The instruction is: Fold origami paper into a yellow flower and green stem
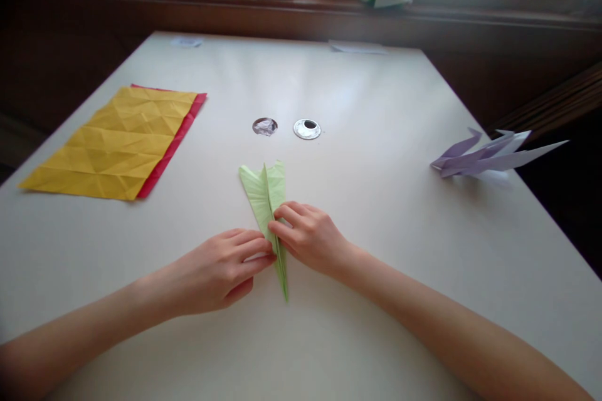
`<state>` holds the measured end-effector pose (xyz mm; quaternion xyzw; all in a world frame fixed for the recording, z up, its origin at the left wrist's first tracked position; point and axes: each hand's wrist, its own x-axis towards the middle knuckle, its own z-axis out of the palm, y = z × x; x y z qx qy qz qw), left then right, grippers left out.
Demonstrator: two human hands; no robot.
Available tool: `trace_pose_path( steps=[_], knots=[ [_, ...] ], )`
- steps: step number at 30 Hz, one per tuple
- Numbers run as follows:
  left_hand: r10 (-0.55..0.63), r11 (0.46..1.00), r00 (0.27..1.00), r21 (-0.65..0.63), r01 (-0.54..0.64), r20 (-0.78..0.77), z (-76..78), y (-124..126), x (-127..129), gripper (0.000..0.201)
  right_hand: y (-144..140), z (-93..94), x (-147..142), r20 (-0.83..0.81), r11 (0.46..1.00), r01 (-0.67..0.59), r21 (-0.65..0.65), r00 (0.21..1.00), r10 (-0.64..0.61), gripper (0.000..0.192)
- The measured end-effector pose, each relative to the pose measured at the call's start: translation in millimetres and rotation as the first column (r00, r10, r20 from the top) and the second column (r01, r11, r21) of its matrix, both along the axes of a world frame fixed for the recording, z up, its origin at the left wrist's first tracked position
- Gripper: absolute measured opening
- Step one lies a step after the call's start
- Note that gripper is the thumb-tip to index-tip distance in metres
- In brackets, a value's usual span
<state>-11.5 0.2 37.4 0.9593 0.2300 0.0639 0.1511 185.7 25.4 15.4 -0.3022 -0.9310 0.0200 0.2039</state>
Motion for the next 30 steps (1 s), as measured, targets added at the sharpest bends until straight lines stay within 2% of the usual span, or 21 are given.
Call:
trace_pose_path(
  steps=[8, 12, 15, 20, 24, 30],
  knots=[
    [-0.139, 0.990, 0.990, -0.034, 0.140, 0.026, 2.0, -10.2, 5.3, 0.021, -0.7, -1.5, -1.3, -0.020, 1.000, 0.021, 0.006, 1.000, -0.021, 0.018],
    [-0.141, 0.989, 0.989, -0.035, 0.143, 0.050, -0.1, -8.2, 5.0, 0.023, -1.5, -1.8, -2.1, -0.016, 1.000, 0.024, 0.002, 1.000, -0.024, 0.017],
    [-0.097, 0.995, 0.993, -0.024, 0.099, 0.073, -2.9, -4.5, 4.1, 0.024, -2.7, -1.2, -2.9, -0.011, 0.999, 0.036, -0.003, 0.999, -0.036, 0.016],
    [0.042, 0.999, 0.993, 0.018, -0.044, 0.107, -7.6, 6.0, 0.0, 0.028, -4.3, 0.0, -3.4, 0.006, 0.999, 0.042, 0.001, 0.999, -0.042, 0.017],
    [0.131, 0.987, 0.979, 0.071, -0.143, 0.154, -10.1, 19.6, -7.4, 0.030, -4.8, 0.2, -2.3, 0.011, 0.999, 0.048, 0.020, 0.999, -0.049, 0.017],
    [0.238, 0.965, 0.961, 0.078, -0.250, 0.137, -13.0, 43.5, -24.3, 0.042, -5.4, 1.4, 0.0, 0.023, 0.999, 0.032, 0.021, 0.999, -0.032, 0.016]
  ],
)
